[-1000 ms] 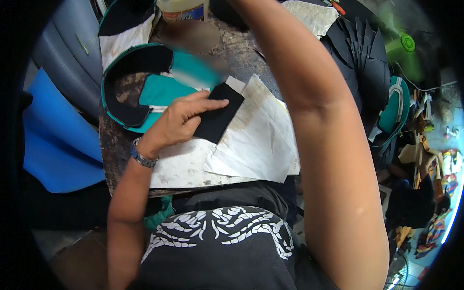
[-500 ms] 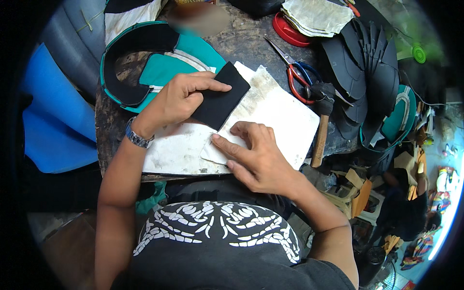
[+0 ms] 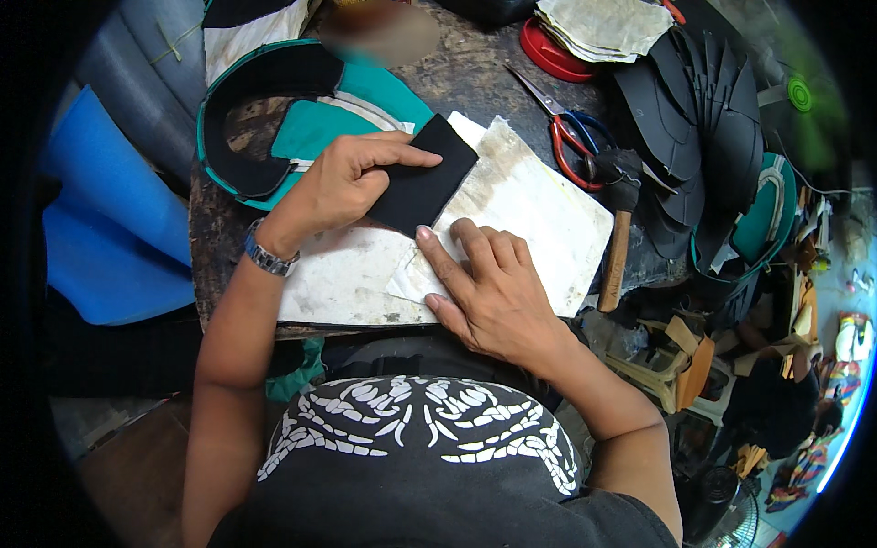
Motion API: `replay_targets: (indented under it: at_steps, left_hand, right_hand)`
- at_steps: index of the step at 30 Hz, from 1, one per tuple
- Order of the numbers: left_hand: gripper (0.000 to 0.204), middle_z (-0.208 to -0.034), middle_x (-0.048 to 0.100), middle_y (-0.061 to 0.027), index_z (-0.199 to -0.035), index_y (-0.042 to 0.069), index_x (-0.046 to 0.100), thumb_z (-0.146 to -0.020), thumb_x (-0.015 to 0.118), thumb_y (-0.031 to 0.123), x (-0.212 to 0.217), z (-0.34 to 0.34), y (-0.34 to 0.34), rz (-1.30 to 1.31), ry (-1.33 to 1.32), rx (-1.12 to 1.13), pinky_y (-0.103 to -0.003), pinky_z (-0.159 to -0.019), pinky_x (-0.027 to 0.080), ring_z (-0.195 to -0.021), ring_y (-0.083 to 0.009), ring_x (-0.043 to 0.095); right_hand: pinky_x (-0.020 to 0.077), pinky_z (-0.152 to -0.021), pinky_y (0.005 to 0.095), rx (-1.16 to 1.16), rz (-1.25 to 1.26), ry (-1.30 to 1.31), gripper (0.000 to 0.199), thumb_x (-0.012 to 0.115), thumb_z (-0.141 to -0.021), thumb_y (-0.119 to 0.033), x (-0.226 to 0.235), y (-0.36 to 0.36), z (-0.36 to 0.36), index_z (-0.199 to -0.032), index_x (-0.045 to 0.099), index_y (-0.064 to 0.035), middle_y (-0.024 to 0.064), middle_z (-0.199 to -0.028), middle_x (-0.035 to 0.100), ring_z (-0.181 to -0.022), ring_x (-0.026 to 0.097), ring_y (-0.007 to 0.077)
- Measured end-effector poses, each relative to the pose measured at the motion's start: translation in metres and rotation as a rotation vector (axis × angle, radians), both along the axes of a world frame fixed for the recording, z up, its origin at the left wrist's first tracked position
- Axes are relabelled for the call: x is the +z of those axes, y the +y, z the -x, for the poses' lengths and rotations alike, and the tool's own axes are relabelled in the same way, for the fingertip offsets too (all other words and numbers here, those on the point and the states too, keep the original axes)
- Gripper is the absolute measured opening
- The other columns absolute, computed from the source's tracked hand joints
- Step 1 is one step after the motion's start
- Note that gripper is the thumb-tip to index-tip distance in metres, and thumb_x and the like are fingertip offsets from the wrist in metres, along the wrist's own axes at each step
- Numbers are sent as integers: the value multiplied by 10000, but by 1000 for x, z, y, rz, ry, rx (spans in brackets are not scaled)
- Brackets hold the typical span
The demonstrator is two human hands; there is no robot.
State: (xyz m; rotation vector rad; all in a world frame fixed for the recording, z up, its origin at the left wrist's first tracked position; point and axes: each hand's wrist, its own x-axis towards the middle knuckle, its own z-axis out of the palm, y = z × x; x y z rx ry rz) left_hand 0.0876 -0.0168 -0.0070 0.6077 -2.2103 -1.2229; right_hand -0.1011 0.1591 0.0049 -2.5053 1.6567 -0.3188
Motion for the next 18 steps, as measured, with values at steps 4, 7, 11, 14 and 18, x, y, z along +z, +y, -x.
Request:
replay_targets:
  at_steps: [4,7,11,14,18]
  left_hand:
    - [528,-1147,707,-235,-1155,31,747,-745,426,-60,4,-1,-2,-85,-1,-47,-339,-1037,453,-1146,-315,645]
    - [541,-1148,706,-233,-1158,27,744,-734,421,-70,5,-1,-4,-101,6,-63,-337,-1045,448,-1132,-313,647]
    - [564,-1154,707,-227,-1168,27,741,-720,416,-81,4,-1,-4,-72,33,-72,-342,-1071,435,-1126,-308,648]
    - [583,-1154,713,-216,-1176,34,743,-711,414,-87,4,-2,-1,-23,72,-61,-350,-1088,426,-1137,-310,643]
    - [592,-1168,725,-189,-1138,31,766,-691,403,-104,14,-6,-2,-104,90,-112,-347,-1082,432,-1043,-290,671]
  right_hand:
    - [335,-1025,470,41,-19,23,567,564,-969,-412,4,-1,-6,-1494,515,-204,189,-1355,481,-1178,475,321]
    - [302,-1058,493,87,-17,28,509,535,-975,-416,12,2,-8,-1457,566,-255,185,-1393,471,-1236,458,327]
    - [303,-1106,486,123,-237,-436,419,552,-950,-361,22,2,14,-1288,684,-150,189,-1398,469,-1296,458,331]
    - [349,-1098,443,-22,-267,-1013,365,597,-912,-260,18,-8,38,-1200,673,-50,186,-1334,515,-1257,507,304]
    - [269,-1200,428,-325,31,-828,674,618,-885,-115,12,-36,68,-1518,397,-46,163,-1530,429,-1375,463,300]
